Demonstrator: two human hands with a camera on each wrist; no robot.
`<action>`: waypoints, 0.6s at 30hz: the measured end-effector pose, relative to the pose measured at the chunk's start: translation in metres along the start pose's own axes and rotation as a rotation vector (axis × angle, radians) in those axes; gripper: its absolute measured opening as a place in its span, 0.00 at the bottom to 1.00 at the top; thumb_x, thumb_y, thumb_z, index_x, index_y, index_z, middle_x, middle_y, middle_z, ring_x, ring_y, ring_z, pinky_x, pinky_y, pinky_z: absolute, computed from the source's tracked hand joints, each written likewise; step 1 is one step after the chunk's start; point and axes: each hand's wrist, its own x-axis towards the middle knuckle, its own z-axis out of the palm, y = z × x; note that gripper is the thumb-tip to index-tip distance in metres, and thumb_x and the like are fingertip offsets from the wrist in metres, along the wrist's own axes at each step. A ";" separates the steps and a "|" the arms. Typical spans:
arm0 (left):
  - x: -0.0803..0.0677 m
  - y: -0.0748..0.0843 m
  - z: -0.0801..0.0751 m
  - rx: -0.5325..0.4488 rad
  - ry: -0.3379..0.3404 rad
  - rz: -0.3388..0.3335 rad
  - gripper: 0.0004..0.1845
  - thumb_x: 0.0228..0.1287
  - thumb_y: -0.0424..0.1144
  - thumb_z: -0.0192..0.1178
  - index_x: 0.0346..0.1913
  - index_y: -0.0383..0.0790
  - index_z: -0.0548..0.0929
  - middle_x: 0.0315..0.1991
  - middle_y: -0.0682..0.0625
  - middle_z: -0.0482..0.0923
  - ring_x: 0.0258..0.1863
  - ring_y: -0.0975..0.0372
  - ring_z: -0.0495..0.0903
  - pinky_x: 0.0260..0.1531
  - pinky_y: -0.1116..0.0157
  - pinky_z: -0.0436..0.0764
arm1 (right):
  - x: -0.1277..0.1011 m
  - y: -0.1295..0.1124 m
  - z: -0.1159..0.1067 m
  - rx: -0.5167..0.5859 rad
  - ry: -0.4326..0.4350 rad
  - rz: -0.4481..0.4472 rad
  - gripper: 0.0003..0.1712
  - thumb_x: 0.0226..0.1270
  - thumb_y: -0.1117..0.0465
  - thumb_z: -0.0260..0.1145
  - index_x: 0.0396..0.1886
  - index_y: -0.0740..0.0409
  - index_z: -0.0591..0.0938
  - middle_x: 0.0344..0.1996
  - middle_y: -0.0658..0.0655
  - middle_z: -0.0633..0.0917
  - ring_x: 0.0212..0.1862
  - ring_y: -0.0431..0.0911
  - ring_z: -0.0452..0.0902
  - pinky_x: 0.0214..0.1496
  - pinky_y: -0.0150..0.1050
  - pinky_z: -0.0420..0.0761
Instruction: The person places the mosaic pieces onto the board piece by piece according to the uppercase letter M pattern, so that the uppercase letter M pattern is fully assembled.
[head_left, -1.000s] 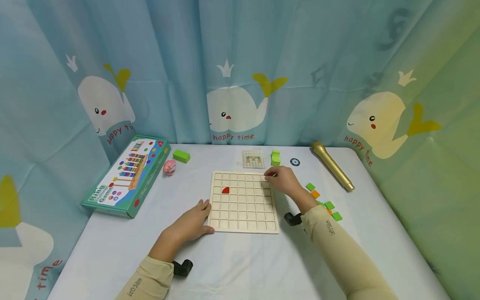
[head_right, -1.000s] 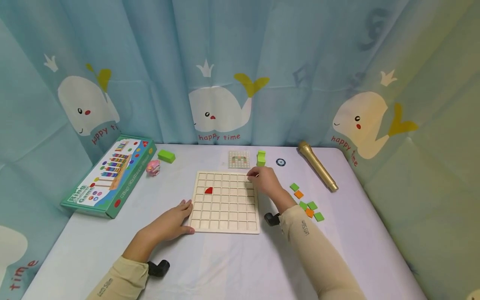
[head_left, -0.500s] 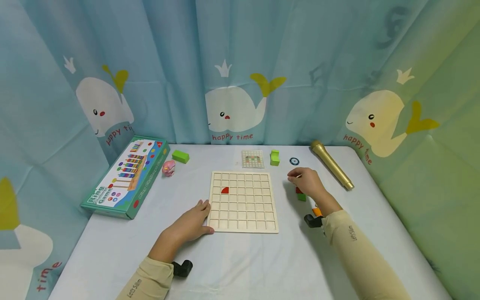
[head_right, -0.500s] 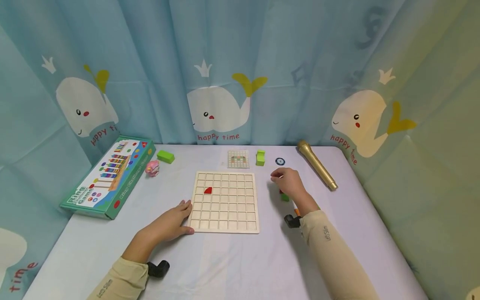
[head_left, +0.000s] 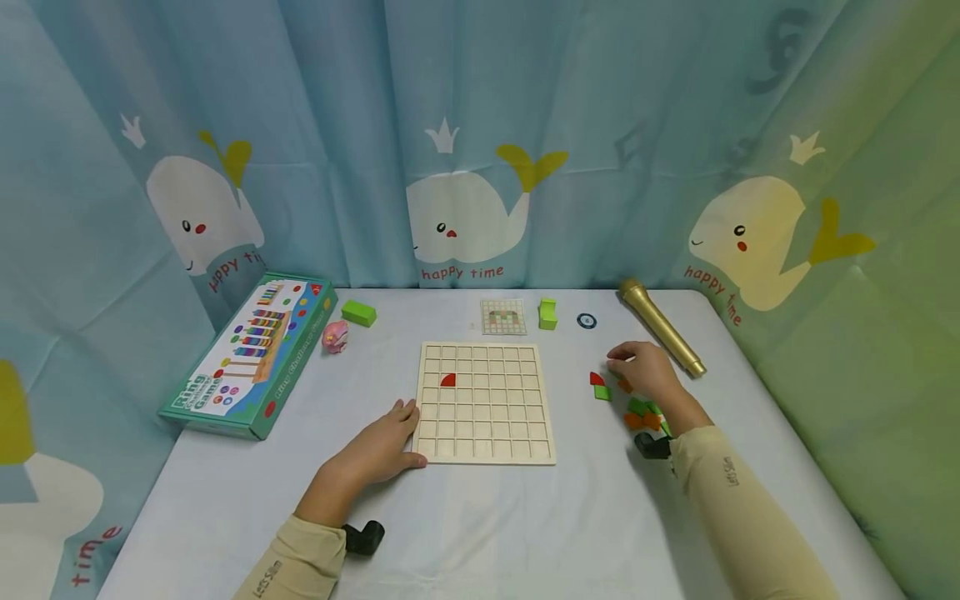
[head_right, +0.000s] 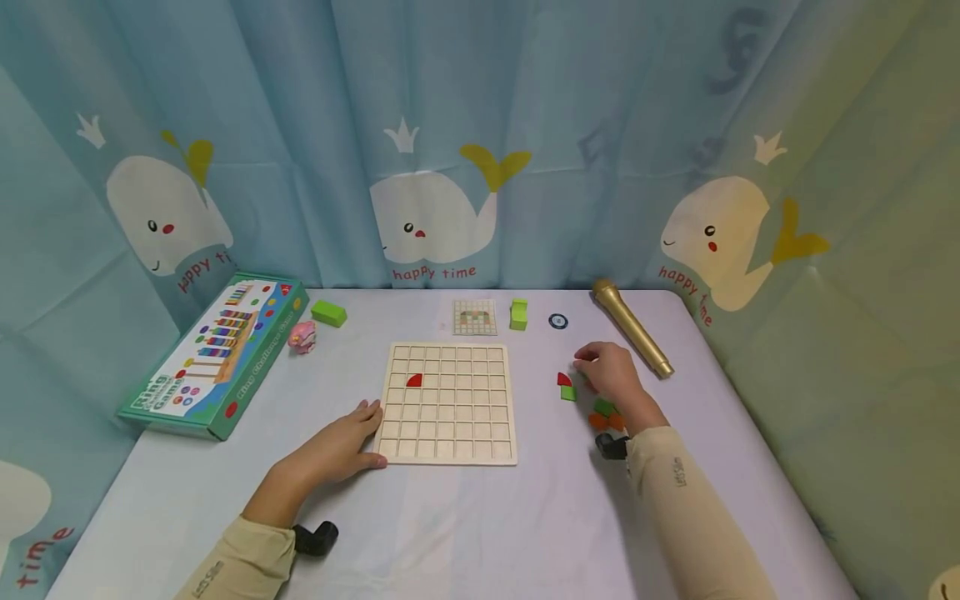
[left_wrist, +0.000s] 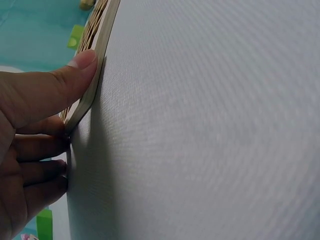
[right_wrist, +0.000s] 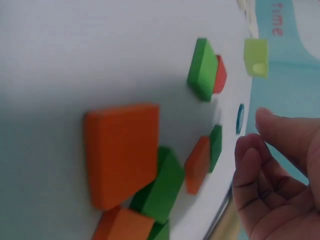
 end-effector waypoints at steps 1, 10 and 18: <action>0.000 0.000 0.000 -0.001 -0.001 -0.002 0.46 0.61 0.49 0.71 0.73 0.25 0.64 0.76 0.36 0.58 0.77 0.45 0.53 0.71 0.50 0.61 | 0.000 0.003 -0.001 0.000 -0.002 0.003 0.13 0.72 0.60 0.66 0.47 0.66 0.86 0.46 0.67 0.85 0.42 0.56 0.78 0.39 0.42 0.78; 0.000 0.000 0.000 -0.004 -0.001 -0.006 0.45 0.62 0.49 0.71 0.74 0.26 0.64 0.76 0.37 0.58 0.77 0.45 0.53 0.72 0.50 0.61 | -0.001 0.018 0.000 0.012 -0.018 0.059 0.18 0.71 0.59 0.67 0.51 0.70 0.83 0.48 0.69 0.82 0.45 0.59 0.77 0.44 0.48 0.79; 0.000 0.000 0.000 -0.004 0.001 -0.012 0.46 0.62 0.49 0.71 0.74 0.27 0.63 0.77 0.38 0.57 0.77 0.46 0.52 0.72 0.51 0.60 | 0.001 0.026 0.001 0.004 -0.046 0.101 0.23 0.68 0.59 0.70 0.54 0.73 0.82 0.50 0.71 0.84 0.52 0.63 0.78 0.53 0.55 0.79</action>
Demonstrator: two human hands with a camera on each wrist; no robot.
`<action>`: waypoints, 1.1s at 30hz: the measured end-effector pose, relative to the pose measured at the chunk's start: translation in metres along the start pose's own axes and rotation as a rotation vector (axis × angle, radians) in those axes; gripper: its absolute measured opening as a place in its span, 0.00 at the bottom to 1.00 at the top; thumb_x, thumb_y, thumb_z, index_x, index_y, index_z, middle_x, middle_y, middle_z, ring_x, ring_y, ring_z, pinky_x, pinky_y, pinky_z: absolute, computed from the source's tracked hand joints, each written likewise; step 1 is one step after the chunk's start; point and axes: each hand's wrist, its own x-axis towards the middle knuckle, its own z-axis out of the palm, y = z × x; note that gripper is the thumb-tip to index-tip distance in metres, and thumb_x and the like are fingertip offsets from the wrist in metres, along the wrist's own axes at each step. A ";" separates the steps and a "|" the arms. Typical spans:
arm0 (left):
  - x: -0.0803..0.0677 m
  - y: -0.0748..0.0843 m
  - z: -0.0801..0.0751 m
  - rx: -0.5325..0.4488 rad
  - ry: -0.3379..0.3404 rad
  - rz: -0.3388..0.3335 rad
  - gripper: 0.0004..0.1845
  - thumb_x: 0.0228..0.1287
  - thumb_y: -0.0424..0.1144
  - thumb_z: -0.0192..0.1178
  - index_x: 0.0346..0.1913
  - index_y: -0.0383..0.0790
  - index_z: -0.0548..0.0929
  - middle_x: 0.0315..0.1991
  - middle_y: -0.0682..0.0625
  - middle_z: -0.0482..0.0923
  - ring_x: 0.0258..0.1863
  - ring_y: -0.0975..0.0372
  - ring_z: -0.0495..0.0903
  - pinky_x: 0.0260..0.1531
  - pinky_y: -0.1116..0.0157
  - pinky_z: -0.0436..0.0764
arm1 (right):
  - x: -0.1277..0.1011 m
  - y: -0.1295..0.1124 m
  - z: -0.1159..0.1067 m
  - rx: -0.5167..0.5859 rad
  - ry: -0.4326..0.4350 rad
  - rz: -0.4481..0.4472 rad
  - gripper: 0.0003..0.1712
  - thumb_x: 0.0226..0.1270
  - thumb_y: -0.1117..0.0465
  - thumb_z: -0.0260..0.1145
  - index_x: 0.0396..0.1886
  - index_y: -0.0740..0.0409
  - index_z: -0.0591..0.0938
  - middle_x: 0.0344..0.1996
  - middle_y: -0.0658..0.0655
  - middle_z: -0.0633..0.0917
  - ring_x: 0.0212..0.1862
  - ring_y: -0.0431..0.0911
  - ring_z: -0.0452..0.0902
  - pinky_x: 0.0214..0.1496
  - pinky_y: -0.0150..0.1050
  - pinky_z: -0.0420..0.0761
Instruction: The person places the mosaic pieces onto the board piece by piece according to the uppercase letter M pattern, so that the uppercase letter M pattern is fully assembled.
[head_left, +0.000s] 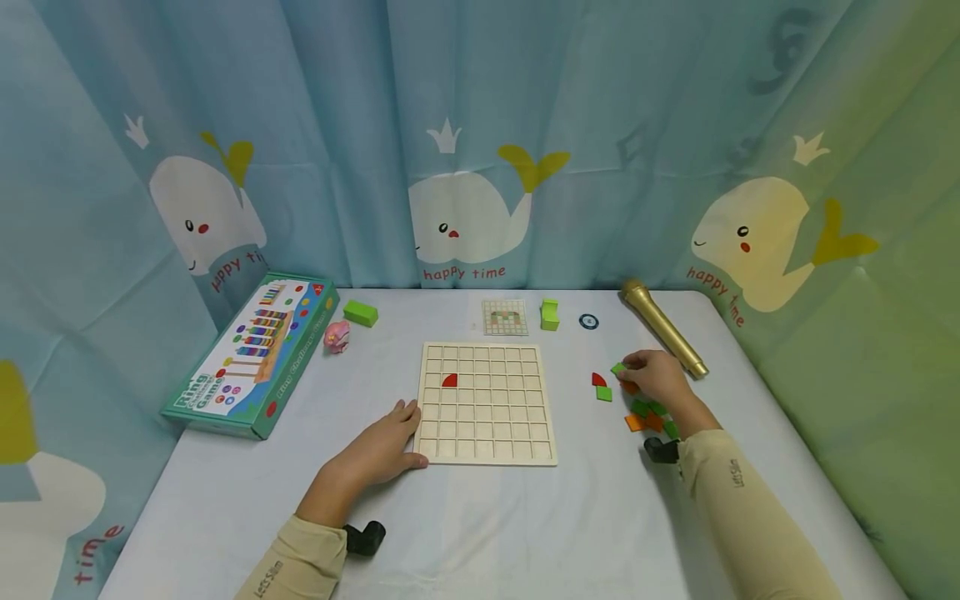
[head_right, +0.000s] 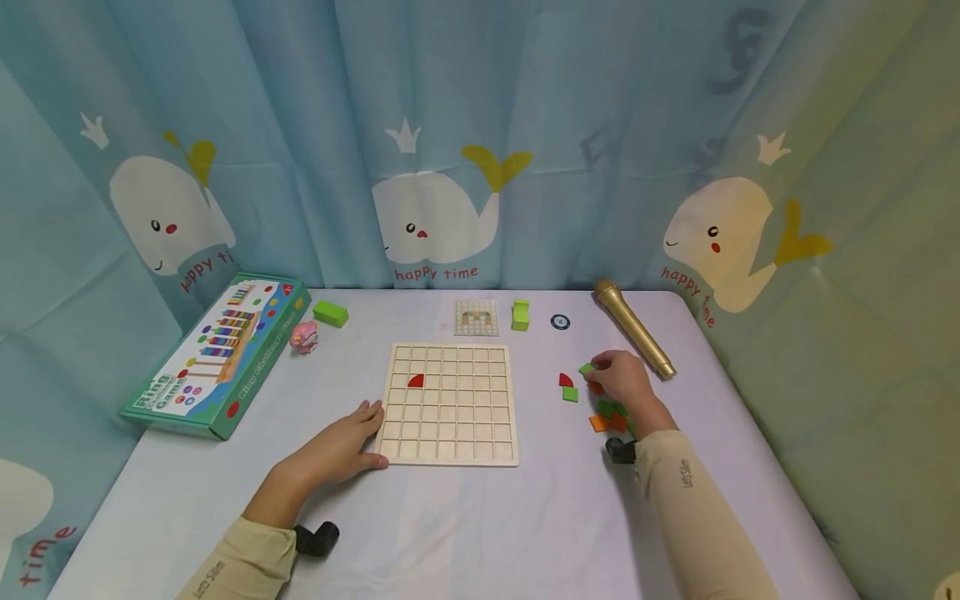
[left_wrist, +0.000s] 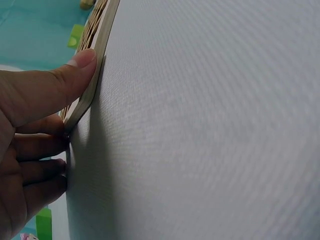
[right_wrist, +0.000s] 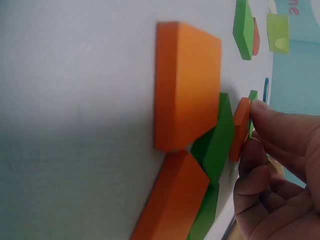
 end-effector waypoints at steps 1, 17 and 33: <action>0.000 0.000 0.000 -0.002 0.001 0.002 0.46 0.62 0.49 0.71 0.74 0.26 0.63 0.77 0.37 0.57 0.77 0.45 0.53 0.72 0.51 0.61 | 0.000 0.000 0.000 -0.001 -0.003 0.001 0.23 0.68 0.59 0.70 0.54 0.73 0.82 0.50 0.71 0.84 0.52 0.63 0.78 0.53 0.55 0.79; -0.001 0.001 0.000 -0.009 0.009 0.002 0.46 0.61 0.49 0.72 0.73 0.26 0.64 0.77 0.38 0.57 0.77 0.45 0.52 0.72 0.50 0.60 | 0.006 0.000 0.007 0.019 0.023 -0.014 0.15 0.68 0.62 0.69 0.49 0.68 0.84 0.46 0.67 0.83 0.45 0.57 0.78 0.46 0.49 0.79; 0.000 0.000 0.001 0.001 0.001 -0.008 0.46 0.61 0.50 0.71 0.74 0.27 0.64 0.77 0.39 0.57 0.77 0.46 0.52 0.72 0.51 0.60 | 0.009 -0.024 0.014 0.078 0.027 -0.066 0.14 0.71 0.61 0.68 0.50 0.64 0.86 0.43 0.63 0.86 0.37 0.51 0.79 0.31 0.39 0.79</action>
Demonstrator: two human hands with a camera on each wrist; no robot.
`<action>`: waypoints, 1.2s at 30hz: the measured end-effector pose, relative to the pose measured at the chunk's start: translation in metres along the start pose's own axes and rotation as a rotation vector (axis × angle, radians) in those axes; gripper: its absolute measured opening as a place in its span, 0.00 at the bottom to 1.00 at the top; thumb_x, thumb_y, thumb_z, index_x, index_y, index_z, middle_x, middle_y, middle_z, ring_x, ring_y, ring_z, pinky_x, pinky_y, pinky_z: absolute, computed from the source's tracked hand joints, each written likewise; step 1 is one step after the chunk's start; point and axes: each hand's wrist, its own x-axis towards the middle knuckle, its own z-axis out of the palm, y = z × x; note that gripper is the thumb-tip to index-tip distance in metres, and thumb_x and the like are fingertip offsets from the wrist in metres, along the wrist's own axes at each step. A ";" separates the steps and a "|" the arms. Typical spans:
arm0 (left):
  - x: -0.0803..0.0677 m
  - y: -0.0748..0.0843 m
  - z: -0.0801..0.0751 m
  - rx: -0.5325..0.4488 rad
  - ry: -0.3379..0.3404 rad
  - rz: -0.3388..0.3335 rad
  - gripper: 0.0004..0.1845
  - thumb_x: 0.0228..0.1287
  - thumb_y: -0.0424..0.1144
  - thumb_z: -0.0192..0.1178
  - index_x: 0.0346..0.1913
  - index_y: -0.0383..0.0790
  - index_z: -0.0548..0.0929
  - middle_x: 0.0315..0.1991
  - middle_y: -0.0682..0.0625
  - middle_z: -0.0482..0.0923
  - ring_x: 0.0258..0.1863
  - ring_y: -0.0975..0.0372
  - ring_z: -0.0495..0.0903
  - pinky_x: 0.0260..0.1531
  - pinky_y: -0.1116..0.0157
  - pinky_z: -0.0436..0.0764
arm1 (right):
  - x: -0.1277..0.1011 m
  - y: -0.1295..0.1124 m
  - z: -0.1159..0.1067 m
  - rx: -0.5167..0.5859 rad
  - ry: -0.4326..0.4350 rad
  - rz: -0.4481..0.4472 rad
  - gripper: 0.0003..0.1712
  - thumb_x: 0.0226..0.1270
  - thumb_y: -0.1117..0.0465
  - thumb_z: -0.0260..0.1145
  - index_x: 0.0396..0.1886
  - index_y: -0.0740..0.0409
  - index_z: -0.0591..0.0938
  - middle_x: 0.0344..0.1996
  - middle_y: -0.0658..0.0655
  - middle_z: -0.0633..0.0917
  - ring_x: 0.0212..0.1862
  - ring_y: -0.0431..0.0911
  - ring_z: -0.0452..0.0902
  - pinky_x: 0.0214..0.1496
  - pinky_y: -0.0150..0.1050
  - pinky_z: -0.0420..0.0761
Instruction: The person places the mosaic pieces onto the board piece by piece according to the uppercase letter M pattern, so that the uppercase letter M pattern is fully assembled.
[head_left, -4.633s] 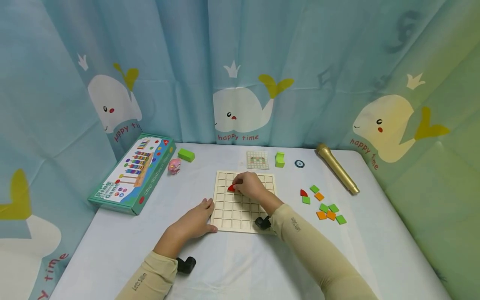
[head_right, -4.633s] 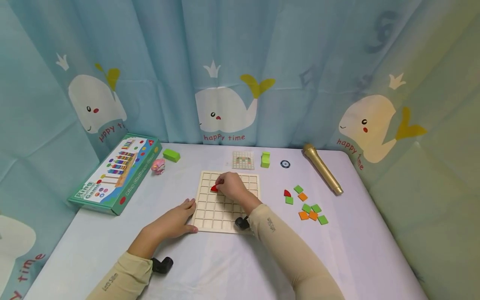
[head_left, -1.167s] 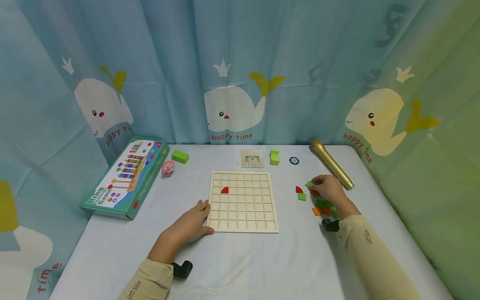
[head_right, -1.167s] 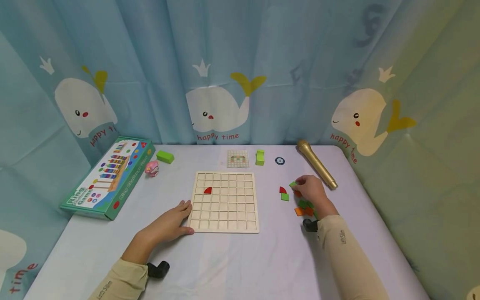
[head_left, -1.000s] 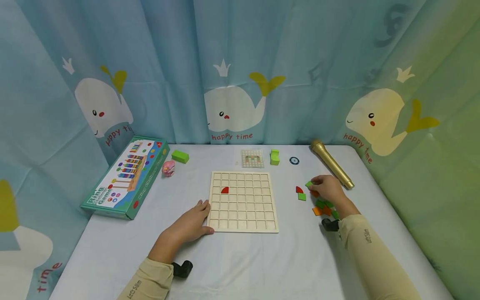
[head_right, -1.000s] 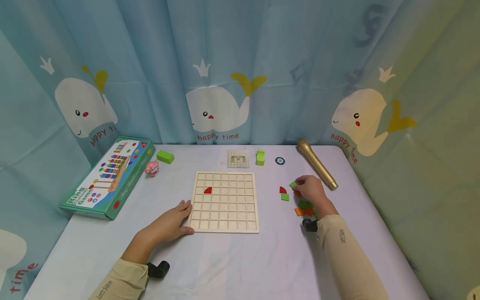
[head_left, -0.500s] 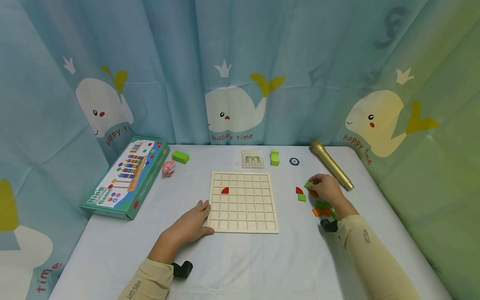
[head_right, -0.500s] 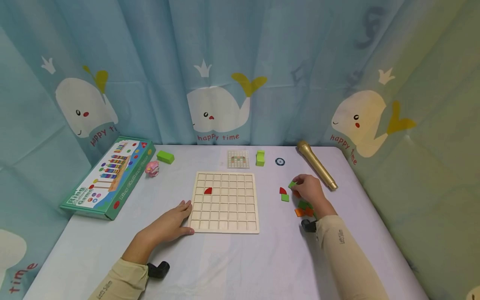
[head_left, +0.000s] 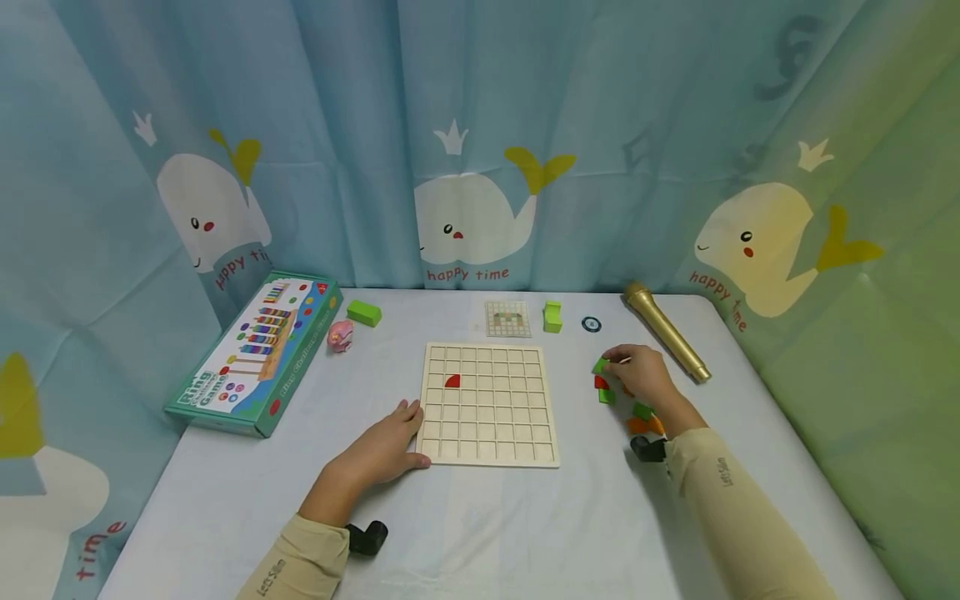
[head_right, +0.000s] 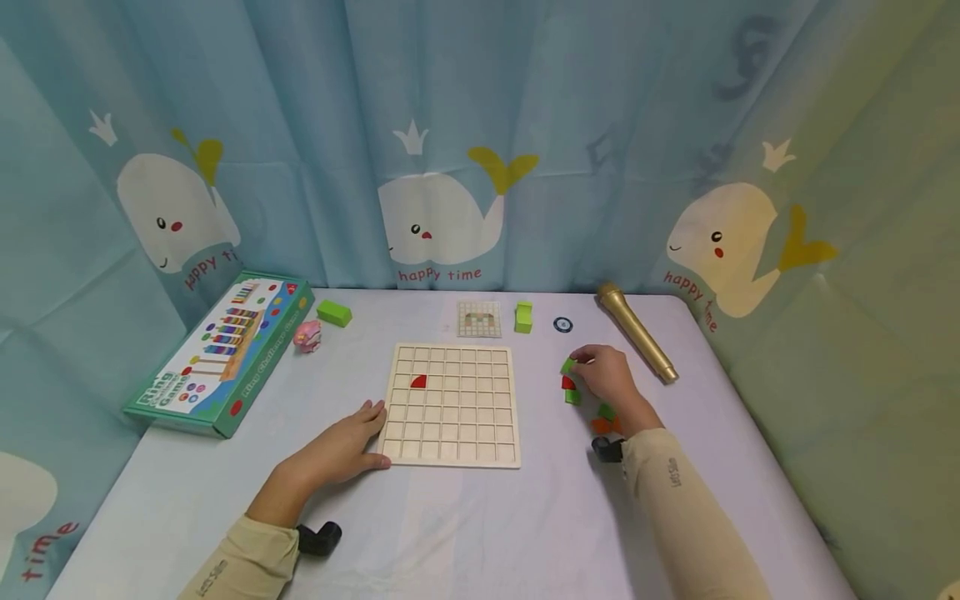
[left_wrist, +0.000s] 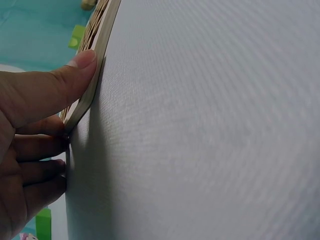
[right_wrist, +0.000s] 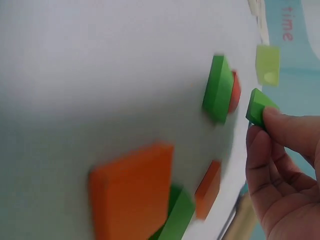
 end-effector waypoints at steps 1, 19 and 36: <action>0.000 0.000 0.000 0.000 0.001 0.000 0.46 0.61 0.50 0.71 0.74 0.27 0.64 0.77 0.39 0.57 0.77 0.46 0.52 0.72 0.51 0.60 | 0.000 -0.004 0.001 0.004 0.000 0.000 0.14 0.71 0.60 0.68 0.50 0.64 0.86 0.43 0.63 0.86 0.36 0.51 0.79 0.31 0.39 0.79; 0.000 0.001 0.000 0.010 -0.002 -0.007 0.46 0.61 0.50 0.71 0.74 0.27 0.64 0.77 0.39 0.57 0.77 0.46 0.52 0.72 0.51 0.61 | 0.011 -0.061 0.035 0.035 -0.035 -0.129 0.12 0.68 0.64 0.70 0.48 0.64 0.88 0.43 0.62 0.87 0.42 0.52 0.83 0.38 0.42 0.82; -0.001 0.003 -0.002 0.003 0.008 0.004 0.45 0.62 0.49 0.71 0.73 0.26 0.65 0.76 0.38 0.58 0.77 0.46 0.53 0.72 0.51 0.61 | 0.015 -0.109 0.066 0.065 -0.141 -0.203 0.10 0.69 0.63 0.70 0.47 0.60 0.89 0.45 0.59 0.86 0.45 0.53 0.82 0.40 0.42 0.83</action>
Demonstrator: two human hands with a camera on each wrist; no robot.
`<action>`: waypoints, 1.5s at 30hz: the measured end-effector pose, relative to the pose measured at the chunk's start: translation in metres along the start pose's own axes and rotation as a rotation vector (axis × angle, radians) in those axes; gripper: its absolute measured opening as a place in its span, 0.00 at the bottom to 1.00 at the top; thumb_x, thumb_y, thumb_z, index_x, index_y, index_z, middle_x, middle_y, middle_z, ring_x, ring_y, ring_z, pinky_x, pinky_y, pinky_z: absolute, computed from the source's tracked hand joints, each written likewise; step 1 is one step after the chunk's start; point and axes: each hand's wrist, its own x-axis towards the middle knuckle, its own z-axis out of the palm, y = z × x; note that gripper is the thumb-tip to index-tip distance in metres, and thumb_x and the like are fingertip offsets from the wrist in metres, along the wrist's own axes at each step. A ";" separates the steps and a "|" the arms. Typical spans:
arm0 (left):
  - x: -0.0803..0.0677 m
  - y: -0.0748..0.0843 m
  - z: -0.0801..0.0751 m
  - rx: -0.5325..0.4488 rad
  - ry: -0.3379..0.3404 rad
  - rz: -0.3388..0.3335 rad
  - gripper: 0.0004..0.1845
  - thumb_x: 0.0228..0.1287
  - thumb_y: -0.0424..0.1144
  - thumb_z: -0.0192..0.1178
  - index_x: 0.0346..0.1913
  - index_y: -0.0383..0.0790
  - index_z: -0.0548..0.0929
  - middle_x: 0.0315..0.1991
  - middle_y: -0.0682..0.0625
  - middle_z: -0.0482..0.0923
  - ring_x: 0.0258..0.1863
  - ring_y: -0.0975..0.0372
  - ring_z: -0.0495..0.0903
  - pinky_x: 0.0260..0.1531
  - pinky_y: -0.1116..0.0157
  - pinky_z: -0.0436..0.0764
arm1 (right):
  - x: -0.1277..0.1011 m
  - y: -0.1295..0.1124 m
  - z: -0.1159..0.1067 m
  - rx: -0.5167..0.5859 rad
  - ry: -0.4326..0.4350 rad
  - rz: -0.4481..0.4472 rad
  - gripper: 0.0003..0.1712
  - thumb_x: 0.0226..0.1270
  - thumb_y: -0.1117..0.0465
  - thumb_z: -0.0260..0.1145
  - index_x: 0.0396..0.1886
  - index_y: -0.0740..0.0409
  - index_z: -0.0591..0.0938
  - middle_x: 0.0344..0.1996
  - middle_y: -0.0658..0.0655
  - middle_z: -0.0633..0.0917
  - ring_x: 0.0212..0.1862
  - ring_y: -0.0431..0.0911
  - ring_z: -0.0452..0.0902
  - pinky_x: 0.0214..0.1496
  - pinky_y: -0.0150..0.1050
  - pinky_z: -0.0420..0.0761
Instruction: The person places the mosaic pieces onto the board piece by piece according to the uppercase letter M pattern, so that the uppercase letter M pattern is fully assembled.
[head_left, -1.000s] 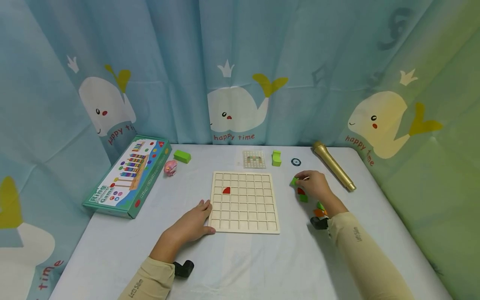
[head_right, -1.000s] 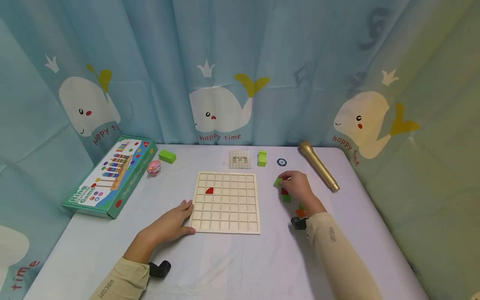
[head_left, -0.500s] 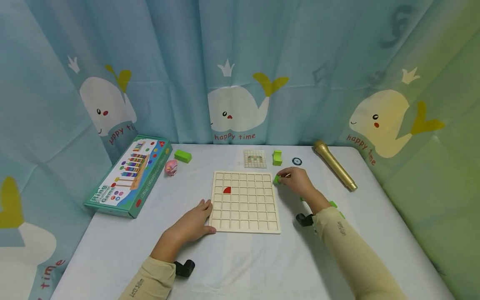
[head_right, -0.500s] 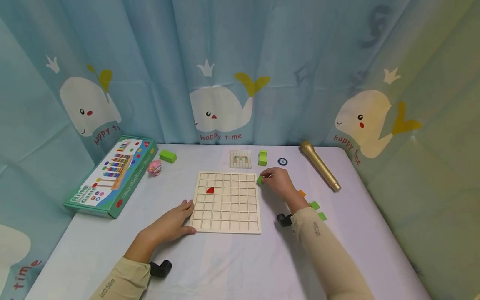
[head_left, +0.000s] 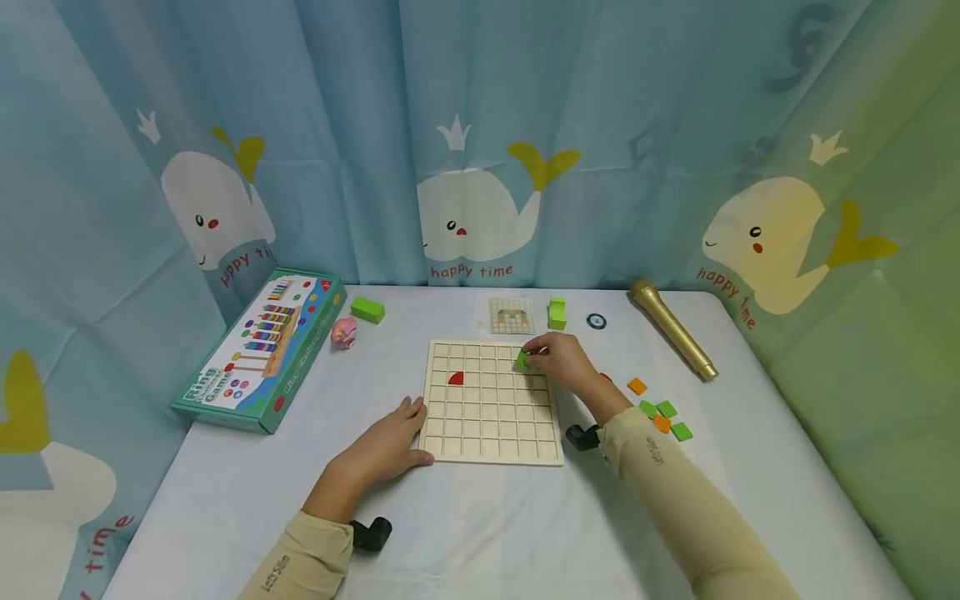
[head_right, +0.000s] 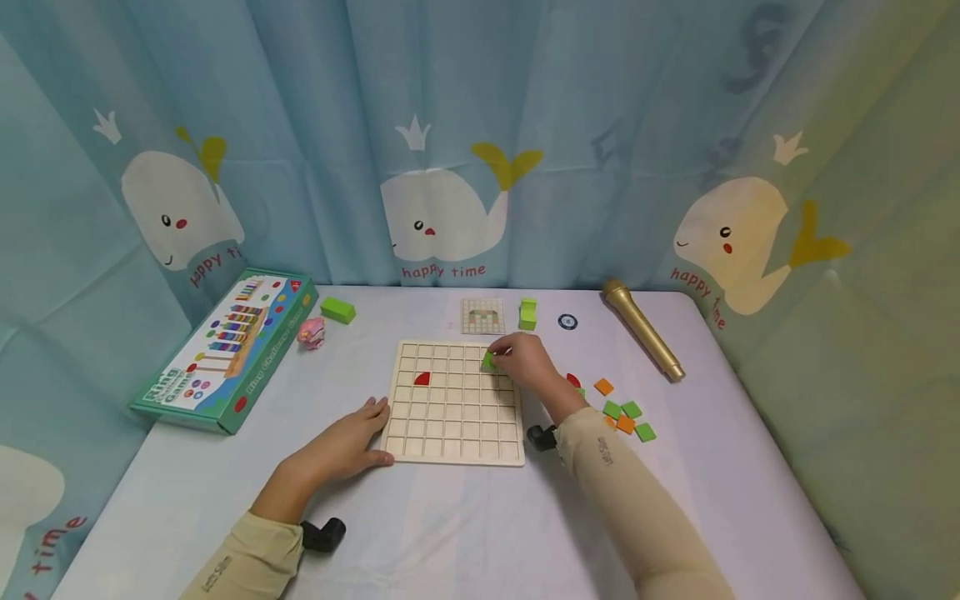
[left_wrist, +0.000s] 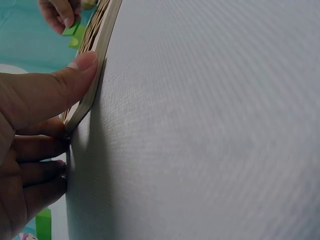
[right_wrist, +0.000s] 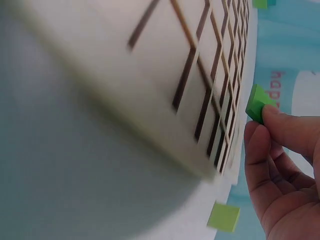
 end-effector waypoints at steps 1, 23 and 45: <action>0.000 0.000 0.000 0.000 0.001 0.000 0.45 0.62 0.49 0.71 0.73 0.26 0.65 0.76 0.38 0.58 0.77 0.46 0.53 0.72 0.51 0.61 | 0.001 -0.002 0.002 -0.003 -0.007 -0.005 0.10 0.69 0.63 0.70 0.47 0.60 0.89 0.45 0.59 0.86 0.45 0.52 0.82 0.40 0.42 0.83; 0.000 0.000 0.000 0.004 0.014 0.012 0.44 0.61 0.48 0.72 0.72 0.25 0.66 0.76 0.37 0.59 0.77 0.45 0.54 0.71 0.51 0.61 | 0.011 -0.037 0.038 -0.036 -0.093 -0.120 0.09 0.67 0.64 0.71 0.45 0.57 0.90 0.41 0.54 0.86 0.43 0.47 0.82 0.44 0.40 0.82; 0.001 -0.003 0.000 0.009 0.016 0.033 0.44 0.62 0.49 0.71 0.72 0.25 0.66 0.76 0.37 0.60 0.76 0.45 0.54 0.71 0.50 0.61 | 0.014 -0.050 0.060 -0.049 -0.140 -0.171 0.07 0.67 0.64 0.71 0.43 0.57 0.90 0.39 0.51 0.88 0.42 0.45 0.82 0.42 0.38 0.81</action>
